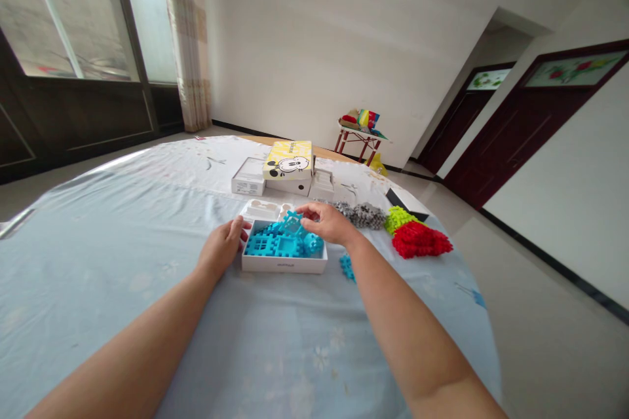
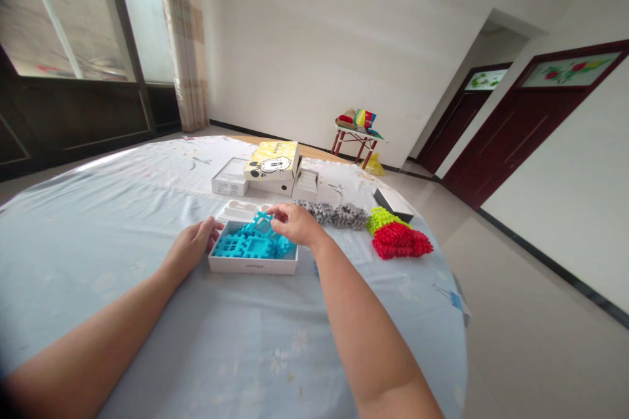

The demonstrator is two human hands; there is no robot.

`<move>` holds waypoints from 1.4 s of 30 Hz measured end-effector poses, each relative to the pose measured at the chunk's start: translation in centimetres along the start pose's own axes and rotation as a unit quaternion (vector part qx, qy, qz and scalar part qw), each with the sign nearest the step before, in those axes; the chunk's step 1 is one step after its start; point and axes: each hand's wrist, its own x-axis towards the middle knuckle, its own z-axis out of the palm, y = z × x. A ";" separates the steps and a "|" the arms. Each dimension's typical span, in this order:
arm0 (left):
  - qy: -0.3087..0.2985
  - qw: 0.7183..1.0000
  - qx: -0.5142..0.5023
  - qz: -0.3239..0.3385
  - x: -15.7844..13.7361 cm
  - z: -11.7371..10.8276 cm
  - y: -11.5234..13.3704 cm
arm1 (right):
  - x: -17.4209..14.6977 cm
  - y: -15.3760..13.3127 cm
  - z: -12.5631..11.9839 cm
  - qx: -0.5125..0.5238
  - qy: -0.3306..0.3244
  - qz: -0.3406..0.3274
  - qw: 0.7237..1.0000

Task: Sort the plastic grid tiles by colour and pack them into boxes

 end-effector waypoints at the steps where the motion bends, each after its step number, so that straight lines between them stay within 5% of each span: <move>1: 0.001 1.000 -0.002 -0.001 0.0 0.0 0.0 | 0.0 0.0 -0.1 0.000 0.003 0.003 1.000; 8: 0.003 1.000 0.001 0.001 -0.1 0.0 0.1 | 0.0 -0.5 -0.3 -0.010 0.053 0.008 0.999; 18: 0.002 1.000 0.002 -0.001 0.0 0.0 0.0 | -0.4 -0.7 0.2 -0.032 0.016 -0.010 0.999; 24: 0.000 1.000 0.002 -0.002 -0.1 0.0 0.1 | -0.1 -0.5 0.7 -0.073 0.080 -0.033 0.994; 33: 0.008 1.000 0.002 -0.004 0.1 0.0 0.0 | -0.2 -0.6 1.1 -0.071 0.025 -0.040 0.996; 42: 0.002 1.000 0.007 -0.012 0.1 0.0 0.1 | -4.2 2.0 -2.7 -0.070 0.078 0.045 0.993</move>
